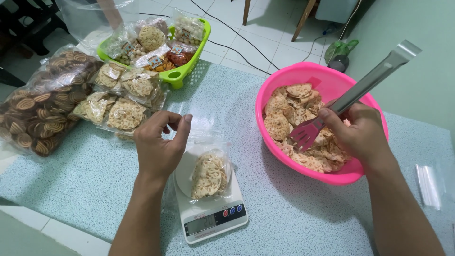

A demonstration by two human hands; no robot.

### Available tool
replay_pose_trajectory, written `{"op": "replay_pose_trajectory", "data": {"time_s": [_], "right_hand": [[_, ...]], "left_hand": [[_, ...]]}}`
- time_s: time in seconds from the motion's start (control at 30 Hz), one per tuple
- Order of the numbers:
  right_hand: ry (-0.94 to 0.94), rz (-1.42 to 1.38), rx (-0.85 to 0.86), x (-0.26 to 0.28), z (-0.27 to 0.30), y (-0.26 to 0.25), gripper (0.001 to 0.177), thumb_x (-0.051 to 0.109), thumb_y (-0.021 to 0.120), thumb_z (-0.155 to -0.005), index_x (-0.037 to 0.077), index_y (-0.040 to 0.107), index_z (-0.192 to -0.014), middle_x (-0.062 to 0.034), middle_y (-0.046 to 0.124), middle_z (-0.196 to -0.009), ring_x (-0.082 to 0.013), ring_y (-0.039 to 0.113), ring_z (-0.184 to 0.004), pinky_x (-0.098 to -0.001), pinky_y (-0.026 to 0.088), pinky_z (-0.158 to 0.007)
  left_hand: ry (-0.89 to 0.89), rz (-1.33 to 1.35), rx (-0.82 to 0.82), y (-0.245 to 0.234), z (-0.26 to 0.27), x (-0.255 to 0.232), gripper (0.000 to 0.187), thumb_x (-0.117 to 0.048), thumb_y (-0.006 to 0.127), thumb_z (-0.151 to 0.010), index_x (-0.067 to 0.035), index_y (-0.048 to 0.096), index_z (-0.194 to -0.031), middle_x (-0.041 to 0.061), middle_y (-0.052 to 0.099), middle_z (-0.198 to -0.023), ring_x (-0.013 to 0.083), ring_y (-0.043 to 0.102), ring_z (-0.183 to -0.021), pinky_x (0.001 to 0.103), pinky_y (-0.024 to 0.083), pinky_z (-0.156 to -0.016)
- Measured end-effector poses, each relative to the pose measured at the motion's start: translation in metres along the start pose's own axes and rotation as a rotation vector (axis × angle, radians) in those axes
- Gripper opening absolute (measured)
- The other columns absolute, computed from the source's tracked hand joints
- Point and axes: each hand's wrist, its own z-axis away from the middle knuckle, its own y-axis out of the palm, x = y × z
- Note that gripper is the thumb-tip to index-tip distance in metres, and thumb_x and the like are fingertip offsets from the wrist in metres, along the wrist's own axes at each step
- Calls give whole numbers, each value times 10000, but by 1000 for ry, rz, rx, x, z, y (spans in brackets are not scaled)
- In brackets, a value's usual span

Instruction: A person is packaging crispy snacks by using tongs to transfer them from a large bowl into small plastic bags, which are then weighed on a digital scale.

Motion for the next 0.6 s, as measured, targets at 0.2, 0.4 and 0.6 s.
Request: {"op": "replay_pose_trajectory", "data": {"time_s": [0.2,0.4,0.6], "right_hand": [[-71,1,-9,-7,-1,0,263,306,708,-981,65,798,-1036,-72,768,-899,-196,702,-876,-349,547,-785],[-141,54,-42,-21,-2,0,273,295,715,-1045,38,774,-1116,-82,743,-939,-185,673,-897,-349,517,-803],[-111,27,-36,-16,-1,-1,263,272,699,-1047,29,764,-1124,-80,736,-965,-185,664,-927,-349,515,-829]], "left_hand": [[-3,12,7,-2,-1,0,258,-207,703,-988,-90,639,-767,15,626,-708,148,555,-656,321,421,-608],[10,25,-4,-13,-6,3,254,-201,699,-997,-88,639,-778,20,630,-715,146,553,-656,316,426,-597],[53,51,172,-5,-6,-1,198,-205,705,-968,-79,691,-816,29,694,-778,164,603,-686,340,477,-634]]}}
